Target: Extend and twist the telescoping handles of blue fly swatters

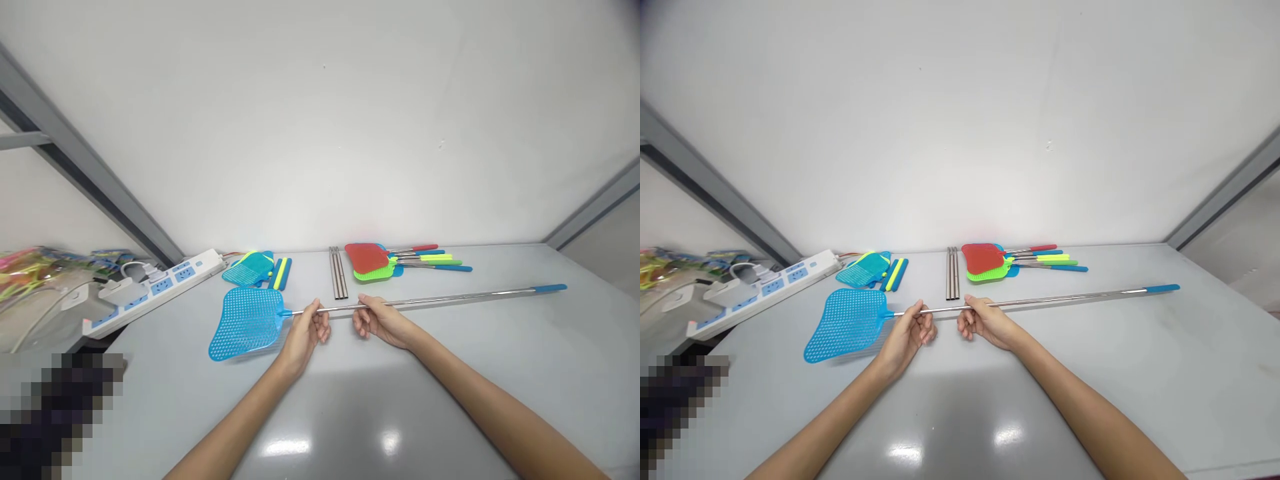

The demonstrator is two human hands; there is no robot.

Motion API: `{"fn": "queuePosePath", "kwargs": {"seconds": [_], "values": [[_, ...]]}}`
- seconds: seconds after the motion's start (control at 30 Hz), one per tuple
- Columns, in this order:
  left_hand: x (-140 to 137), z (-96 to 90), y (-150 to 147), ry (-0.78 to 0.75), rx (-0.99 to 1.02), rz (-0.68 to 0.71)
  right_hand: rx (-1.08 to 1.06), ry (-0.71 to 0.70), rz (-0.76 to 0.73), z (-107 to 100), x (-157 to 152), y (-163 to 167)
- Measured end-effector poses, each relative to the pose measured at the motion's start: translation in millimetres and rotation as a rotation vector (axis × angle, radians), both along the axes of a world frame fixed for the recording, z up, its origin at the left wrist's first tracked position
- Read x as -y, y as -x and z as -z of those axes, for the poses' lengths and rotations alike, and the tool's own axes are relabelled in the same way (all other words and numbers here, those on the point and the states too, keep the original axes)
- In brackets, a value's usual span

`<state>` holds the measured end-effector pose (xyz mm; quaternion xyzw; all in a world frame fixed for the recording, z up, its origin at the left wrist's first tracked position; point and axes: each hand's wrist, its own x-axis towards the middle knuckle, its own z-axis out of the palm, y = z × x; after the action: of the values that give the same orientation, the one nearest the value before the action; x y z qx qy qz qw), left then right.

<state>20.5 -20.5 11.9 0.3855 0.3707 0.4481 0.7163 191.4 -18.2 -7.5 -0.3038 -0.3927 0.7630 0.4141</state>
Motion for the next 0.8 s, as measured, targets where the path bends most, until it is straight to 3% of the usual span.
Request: {"fn": "queuePosePath", "kwargs": {"seconds": [0.23,0.43,0.8], "values": [[0,0.4,5,-0.043,0.052,0.034,0.010,0.007,-0.003,-1,2,0],[-2,2.5,7,-0.043,-0.018,0.044,0.003,-0.010,-0.007,0,1,-1],[-6,-1.6,11,-0.063,-0.105,0.244,-0.027,-0.055,-0.094,-4,1,-2]]}}
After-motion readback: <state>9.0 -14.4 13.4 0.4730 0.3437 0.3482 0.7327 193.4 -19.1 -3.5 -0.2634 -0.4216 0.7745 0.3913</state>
